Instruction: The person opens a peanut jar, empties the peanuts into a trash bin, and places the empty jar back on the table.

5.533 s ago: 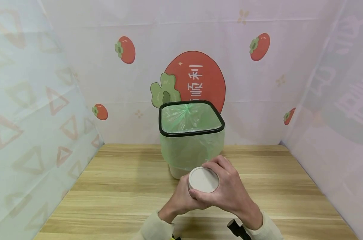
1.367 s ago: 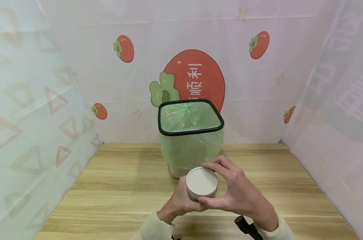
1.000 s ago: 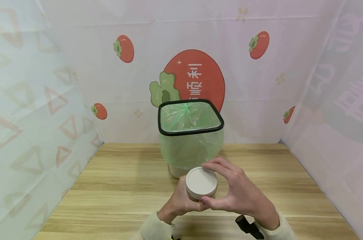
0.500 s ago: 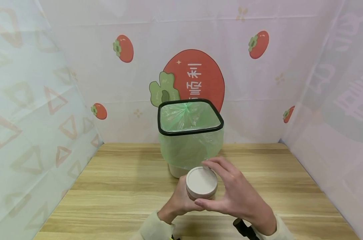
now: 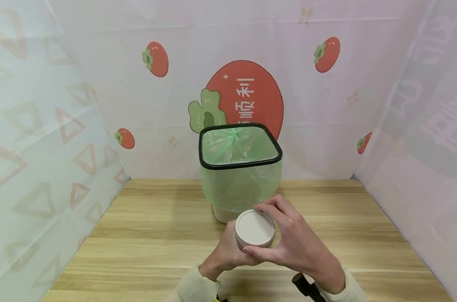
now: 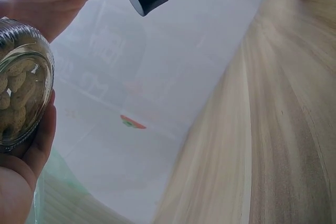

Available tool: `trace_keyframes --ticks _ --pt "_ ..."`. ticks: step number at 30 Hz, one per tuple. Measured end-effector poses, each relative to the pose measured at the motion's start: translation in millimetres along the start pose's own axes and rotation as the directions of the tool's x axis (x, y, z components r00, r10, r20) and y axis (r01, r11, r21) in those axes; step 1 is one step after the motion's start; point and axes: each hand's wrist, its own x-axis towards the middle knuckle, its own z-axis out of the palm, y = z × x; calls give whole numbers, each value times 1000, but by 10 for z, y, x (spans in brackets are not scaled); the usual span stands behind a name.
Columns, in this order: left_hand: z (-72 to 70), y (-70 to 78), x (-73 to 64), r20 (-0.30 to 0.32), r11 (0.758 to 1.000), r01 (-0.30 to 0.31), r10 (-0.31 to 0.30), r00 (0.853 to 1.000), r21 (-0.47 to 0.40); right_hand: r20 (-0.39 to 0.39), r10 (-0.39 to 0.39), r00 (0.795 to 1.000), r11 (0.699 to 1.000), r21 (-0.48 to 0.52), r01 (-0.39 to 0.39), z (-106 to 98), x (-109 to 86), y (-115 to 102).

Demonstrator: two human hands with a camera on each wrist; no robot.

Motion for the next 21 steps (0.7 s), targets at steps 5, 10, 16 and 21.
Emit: trace_keyframes --ticks 5,10,16,21 --pt "2 12 5 1 999 18 -18 1000 -31 14 -9 1000 1000 7 9 -19 1 13" --pt "3 14 6 2 999 15 -15 1000 -45 28 -24 999 1000 20 24 -42 0 16" --pt "4 18 4 3 998 23 -23 1000 -55 42 -32 999 999 29 31 -69 -2 13" --pt "6 19 5 5 999 14 -14 1000 -44 56 -36 998 999 32 35 -84 -14 17"
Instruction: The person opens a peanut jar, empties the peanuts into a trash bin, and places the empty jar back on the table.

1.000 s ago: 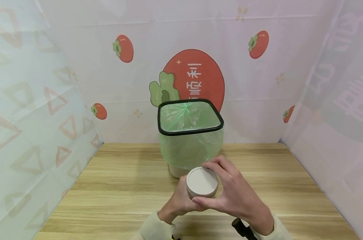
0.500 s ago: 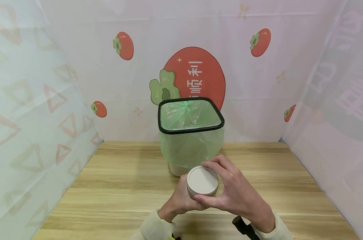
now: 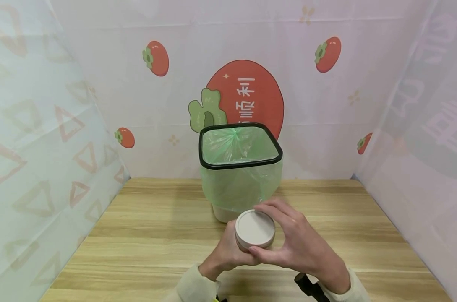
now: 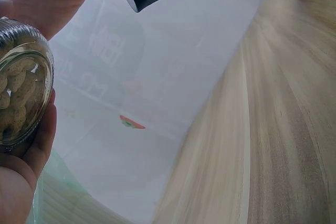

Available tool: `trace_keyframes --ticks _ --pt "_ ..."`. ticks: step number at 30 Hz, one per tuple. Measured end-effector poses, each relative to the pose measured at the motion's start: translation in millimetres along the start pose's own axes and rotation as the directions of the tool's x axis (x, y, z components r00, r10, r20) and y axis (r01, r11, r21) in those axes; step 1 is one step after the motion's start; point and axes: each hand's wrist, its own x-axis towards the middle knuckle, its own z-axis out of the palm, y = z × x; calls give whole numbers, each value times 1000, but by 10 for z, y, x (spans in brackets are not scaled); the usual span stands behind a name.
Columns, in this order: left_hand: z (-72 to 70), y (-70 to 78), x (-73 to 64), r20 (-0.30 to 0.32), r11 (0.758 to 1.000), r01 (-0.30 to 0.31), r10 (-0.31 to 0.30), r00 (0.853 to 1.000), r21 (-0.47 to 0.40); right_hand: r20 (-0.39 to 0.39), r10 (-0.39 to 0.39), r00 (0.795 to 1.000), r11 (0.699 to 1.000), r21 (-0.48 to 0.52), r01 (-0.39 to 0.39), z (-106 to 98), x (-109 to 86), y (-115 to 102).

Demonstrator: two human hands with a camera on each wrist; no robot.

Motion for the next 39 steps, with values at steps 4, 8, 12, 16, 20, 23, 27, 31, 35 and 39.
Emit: trace_keyframes --ticks 4,8,12,16,20,23,27,31,35,39 --pt "2 -6 0 5 1000 -8 8 1000 -13 13 -5 1000 1000 9 5 -5 -10 1" --pt "2 -11 7 11 1000 -20 20 1000 -19 21 -15 1000 1000 19 15 -8 -11 1" --pt "1 -16 10 24 999 -32 32 999 -20 27 -36 999 999 21 35 -8 -12 4" --pt "-2 -22 3 29 999 -34 35 999 -16 40 -33 999 999 19 33 -19 -18 0" --pt "-1 -24 -4 23 1000 -27 27 999 4 38 -6 999 1000 5 5 -34 -21 -19" --pt "5 -20 -4 20 1000 -16 16 1000 3 15 17 1000 1000 -13 -16 -40 -15 -29" --pt "16 -9 -4 20 1000 9 -8 1000 -28 -18 41 999 998 -47 -42 -48 -10 -34" --pt "25 1 -6 20 999 25 -25 999 -41 -33 43 999 997 -57 -44 -44 -9 -34" --pt "33 6 -12 11 999 46 -46 999 -11 -38 35 999 998 -47 -37 -30 1 -34" --pt "38 1 -15 9 998 57 -57 998 -6 -38 36 999 999 -38 -37 -22 4 -32"
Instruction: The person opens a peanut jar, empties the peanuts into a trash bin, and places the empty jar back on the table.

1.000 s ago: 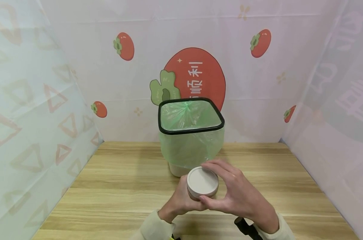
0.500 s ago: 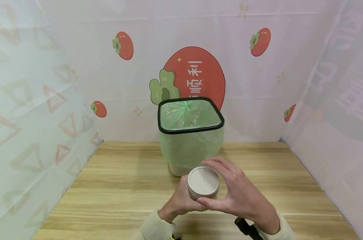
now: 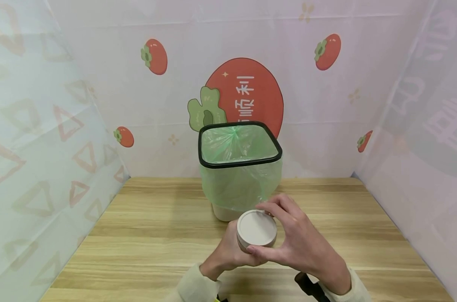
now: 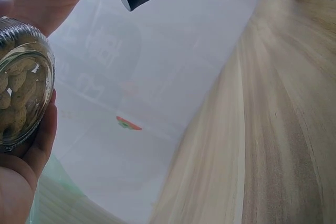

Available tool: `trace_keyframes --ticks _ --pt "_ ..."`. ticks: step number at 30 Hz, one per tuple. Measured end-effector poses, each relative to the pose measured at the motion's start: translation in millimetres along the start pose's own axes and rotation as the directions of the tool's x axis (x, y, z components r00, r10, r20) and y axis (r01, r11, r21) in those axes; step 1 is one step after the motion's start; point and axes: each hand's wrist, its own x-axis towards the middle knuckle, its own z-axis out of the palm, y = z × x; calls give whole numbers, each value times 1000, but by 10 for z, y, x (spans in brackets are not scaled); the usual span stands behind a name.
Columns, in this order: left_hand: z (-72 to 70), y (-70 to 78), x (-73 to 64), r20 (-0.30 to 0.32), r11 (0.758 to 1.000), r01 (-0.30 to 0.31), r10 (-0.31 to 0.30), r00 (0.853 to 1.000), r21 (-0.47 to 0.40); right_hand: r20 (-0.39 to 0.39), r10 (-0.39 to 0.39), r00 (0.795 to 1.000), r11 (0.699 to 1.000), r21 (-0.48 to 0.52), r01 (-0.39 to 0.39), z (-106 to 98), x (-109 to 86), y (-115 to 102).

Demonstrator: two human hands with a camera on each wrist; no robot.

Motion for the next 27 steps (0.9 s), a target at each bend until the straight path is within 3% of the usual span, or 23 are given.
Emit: trace_keyframes --ticks 27 --pt "3 -36 8 -23 999 -11 12 1000 30 31 -12 999 1000 26 11 -15 -7 25"
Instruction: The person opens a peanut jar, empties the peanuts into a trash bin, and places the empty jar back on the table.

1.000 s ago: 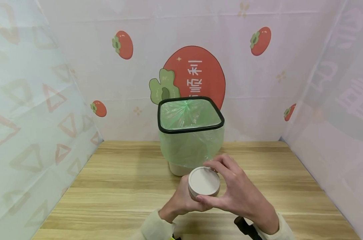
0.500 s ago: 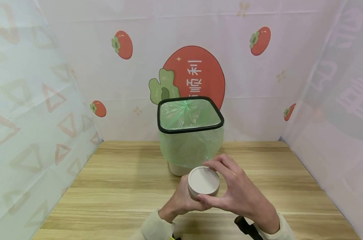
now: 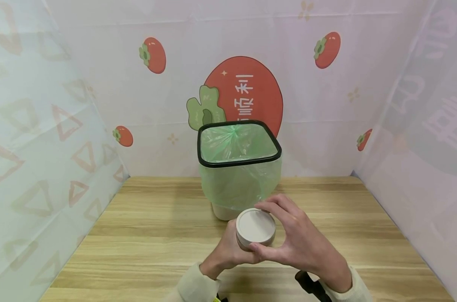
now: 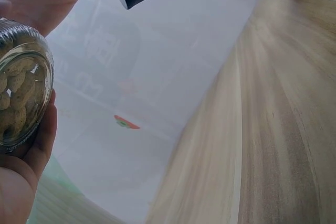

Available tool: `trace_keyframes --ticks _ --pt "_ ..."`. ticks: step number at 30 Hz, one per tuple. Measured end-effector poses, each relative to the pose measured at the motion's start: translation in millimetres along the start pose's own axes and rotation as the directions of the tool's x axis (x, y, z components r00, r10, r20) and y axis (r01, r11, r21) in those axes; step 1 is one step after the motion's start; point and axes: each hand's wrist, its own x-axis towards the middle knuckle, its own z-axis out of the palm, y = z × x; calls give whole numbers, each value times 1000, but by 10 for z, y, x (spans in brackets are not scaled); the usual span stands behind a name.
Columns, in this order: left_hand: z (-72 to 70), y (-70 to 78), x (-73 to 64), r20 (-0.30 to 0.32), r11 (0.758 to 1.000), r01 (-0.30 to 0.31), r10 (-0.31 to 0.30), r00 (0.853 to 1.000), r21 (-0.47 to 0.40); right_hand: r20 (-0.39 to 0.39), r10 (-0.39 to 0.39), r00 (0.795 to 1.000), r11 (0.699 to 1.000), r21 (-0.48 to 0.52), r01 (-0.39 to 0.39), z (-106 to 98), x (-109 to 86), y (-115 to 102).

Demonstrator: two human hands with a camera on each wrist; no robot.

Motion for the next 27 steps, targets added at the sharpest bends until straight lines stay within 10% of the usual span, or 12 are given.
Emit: trace_keyframes --ticks 27 --pt "6 -2 -8 51 998 39 -36 998 -50 38 42 998 999 -24 -41 -9 9 -1"
